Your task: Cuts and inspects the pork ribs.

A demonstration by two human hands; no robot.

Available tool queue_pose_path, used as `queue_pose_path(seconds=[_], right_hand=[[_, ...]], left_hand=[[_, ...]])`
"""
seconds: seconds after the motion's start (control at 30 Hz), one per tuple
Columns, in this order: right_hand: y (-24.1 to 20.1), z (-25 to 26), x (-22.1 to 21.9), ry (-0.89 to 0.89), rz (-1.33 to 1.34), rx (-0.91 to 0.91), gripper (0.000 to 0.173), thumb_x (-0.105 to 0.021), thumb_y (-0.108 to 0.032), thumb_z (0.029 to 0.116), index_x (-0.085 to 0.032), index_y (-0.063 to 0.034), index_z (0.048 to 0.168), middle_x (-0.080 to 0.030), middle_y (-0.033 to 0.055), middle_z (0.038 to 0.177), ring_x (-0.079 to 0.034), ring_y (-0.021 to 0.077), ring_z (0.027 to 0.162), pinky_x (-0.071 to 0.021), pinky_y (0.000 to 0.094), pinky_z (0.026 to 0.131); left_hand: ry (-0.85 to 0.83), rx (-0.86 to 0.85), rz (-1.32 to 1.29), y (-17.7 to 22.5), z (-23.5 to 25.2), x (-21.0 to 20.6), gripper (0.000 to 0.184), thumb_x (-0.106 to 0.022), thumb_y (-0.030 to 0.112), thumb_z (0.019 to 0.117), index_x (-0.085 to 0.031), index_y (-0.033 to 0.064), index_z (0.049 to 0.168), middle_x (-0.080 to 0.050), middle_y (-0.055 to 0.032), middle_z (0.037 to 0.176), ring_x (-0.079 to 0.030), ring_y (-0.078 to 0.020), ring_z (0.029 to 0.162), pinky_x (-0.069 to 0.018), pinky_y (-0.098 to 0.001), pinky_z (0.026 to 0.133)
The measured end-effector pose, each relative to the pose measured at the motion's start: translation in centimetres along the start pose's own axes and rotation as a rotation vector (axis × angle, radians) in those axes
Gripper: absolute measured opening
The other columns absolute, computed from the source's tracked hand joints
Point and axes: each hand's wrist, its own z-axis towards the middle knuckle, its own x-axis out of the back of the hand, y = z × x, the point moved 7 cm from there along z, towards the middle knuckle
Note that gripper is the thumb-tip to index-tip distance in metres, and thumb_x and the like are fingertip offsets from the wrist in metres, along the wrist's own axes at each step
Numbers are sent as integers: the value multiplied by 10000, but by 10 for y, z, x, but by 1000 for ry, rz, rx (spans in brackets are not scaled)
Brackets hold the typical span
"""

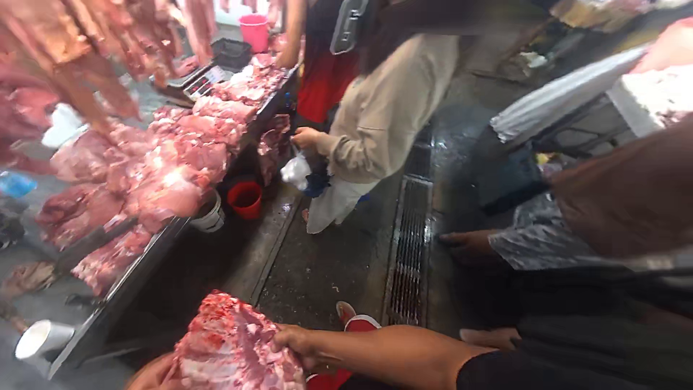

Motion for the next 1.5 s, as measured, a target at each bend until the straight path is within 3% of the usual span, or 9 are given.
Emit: queue_pose_path(seconds=[0.37,0.63,0.73,0.9,1.03,1.1,1.17,1.3,1.5], right_hand=[[-73,-275,316,595,334,421,323,-553,-178,885,-595,-119,1200,-728,48,888,-715,146,786,-618,363,701],[-183,-525,452,858,447,1084,390,-707,-343,842,-657,-155,1181,-770,28,923,-746,113,800,-650,335,702],[-243,-589,490,943,433,1281,389,-761,-302,780,-660,-162,1129,-759,1,876,-735,83,755,-639,295,665],[-374,-646,554,843,390,1559,246,-764,-295,807,-743,-210,1037,-780,-5,909,-749,79,800,-646,295,712],[-480,-659,628,874,317,1587,277,-708,-357,876,-711,-210,1111,-774,-33,970,-741,60,873,-644,290,761],[-540,-664,661,904,285,1564,236,-643,-361,915,-704,-229,1101,-770,-57,969,-733,37,876,-640,273,757],[-599,-669,693,815,255,1560,230,-679,-361,896,-742,-230,1075,-774,-47,956,-737,41,868,-638,278,760],[-698,-691,748,878,242,1500,134,-638,-251,878,-723,-217,976,-746,-59,826,-709,17,737,-617,236,673],[-839,-715,870,1011,197,1400,126,-573,-155,862,-665,-227,909,-644,-105,626,-610,-18,536,-557,184,536]], left_hand=[[-514,-56,282,207,275,-375,260,-654,138,913,-697,52,1155,-749,-96,990,-726,-209,881,-618,-435,811],[-883,-572,681,451,326,-674,332,-527,305,1067,-666,38,1208,-696,-82,1037,-663,-140,937,-553,-399,883],[-736,-805,536,541,332,-702,423,-526,352,1072,-612,104,1403,-722,-52,1132,-683,-111,1000,-567,-368,928],[15,-1107,-193,568,437,-676,400,-522,261,1034,-572,-48,1283,-686,-117,1150,-682,-203,1025,-580,-403,928],[-523,-464,-424,515,561,-788,735,-444,513,1043,-327,-7,1550,-664,-114,1309,-679,-196,1108,-579,-390,912],[-773,-485,-640,558,598,-837,998,-645,697,882,-265,73,1562,-646,-26,1332,-649,-137,1182,-567,-369,990],[-885,-617,-753,632,625,-862,854,-756,638,818,-423,137,1425,-698,38,1225,-674,-90,1120,-571,-343,975],[-734,-544,-718,751,679,-894,690,-879,404,788,-536,30,1254,-745,-14,1040,-725,-127,967,-609,-360,898],[-526,-451,-471,867,803,-930,392,-706,63,930,-547,-16,1279,-730,-57,1058,-717,-138,974,-607,-346,901]])
